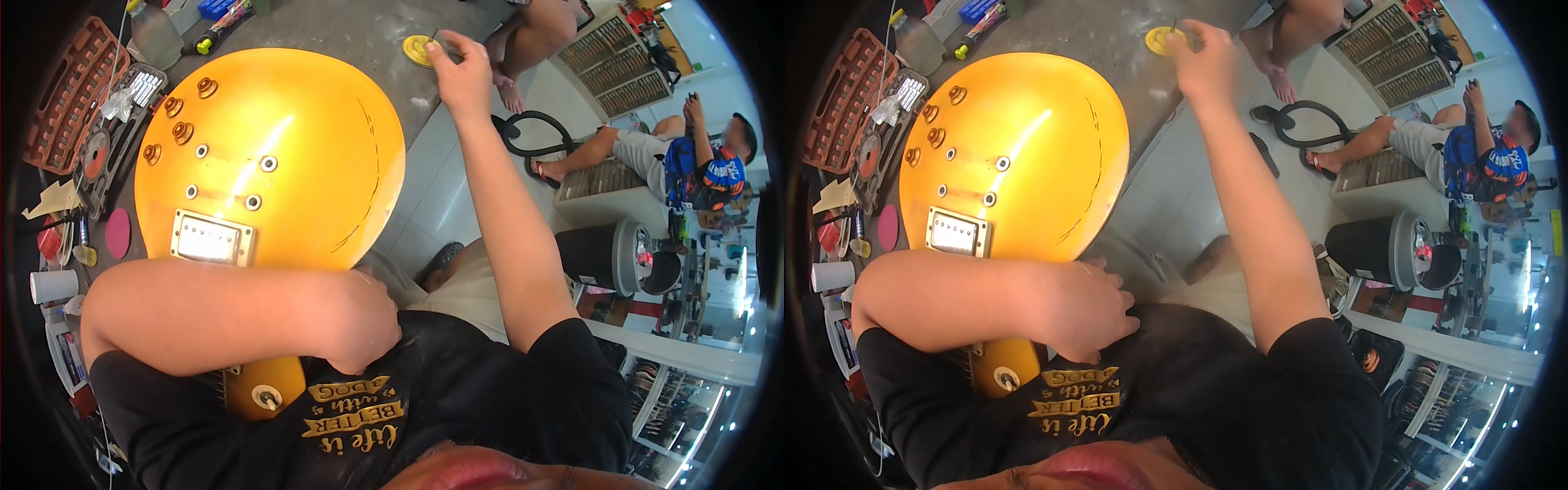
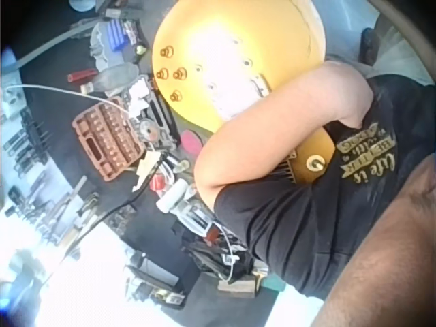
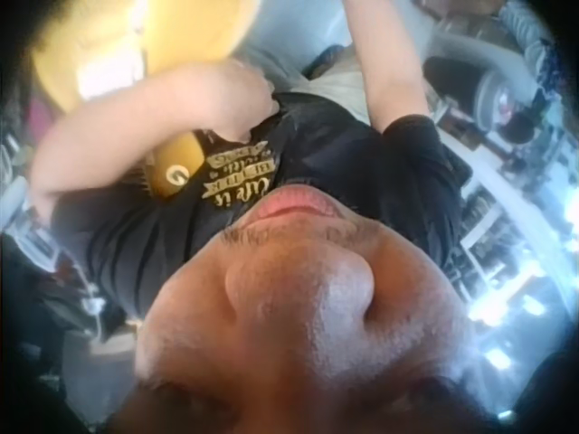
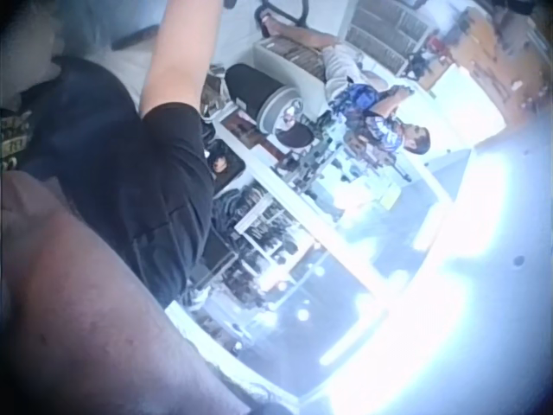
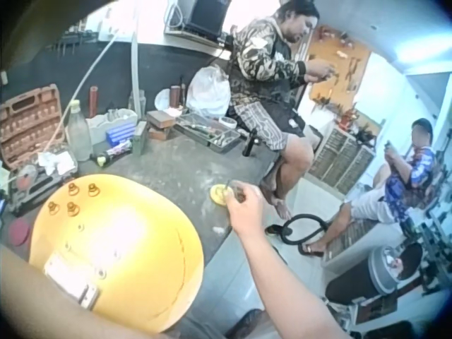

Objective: The person rubs a yellow guitar body with a circular sanding pad and later wipes the surface with their hand.

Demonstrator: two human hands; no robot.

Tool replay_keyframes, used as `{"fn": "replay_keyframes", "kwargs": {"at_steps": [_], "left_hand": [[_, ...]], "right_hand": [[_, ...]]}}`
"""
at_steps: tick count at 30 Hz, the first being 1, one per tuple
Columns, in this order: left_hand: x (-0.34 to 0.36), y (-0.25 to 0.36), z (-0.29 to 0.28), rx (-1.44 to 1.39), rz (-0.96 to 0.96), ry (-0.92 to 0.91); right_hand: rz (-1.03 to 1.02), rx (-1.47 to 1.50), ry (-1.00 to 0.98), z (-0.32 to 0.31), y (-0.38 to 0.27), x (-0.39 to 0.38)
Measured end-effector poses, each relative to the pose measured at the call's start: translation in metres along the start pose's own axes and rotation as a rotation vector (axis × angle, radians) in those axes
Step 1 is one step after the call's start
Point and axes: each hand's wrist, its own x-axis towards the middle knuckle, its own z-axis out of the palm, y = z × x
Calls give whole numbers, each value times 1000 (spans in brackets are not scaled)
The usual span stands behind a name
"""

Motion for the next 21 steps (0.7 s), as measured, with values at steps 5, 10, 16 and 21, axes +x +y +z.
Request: {"fn": "replay_keyframes", "kwargs": {"at_steps": [5, 10, 16, 21], "left_hand": [[2, -1, -2, 20, 39, 21], [2, -3, 9, -42, 16, 111], [-2, -11, 11, -107, 69, 318], [2, -6, 2, -95, 91, 352]], "right_hand": [[-130, -26, -34, 2, 14, 4], [-107, 77, 71, 10, -17, -5], [-88, 99, 40, 30, -21, -21], [-76, 135, 56, 28, -15, -25]]}}
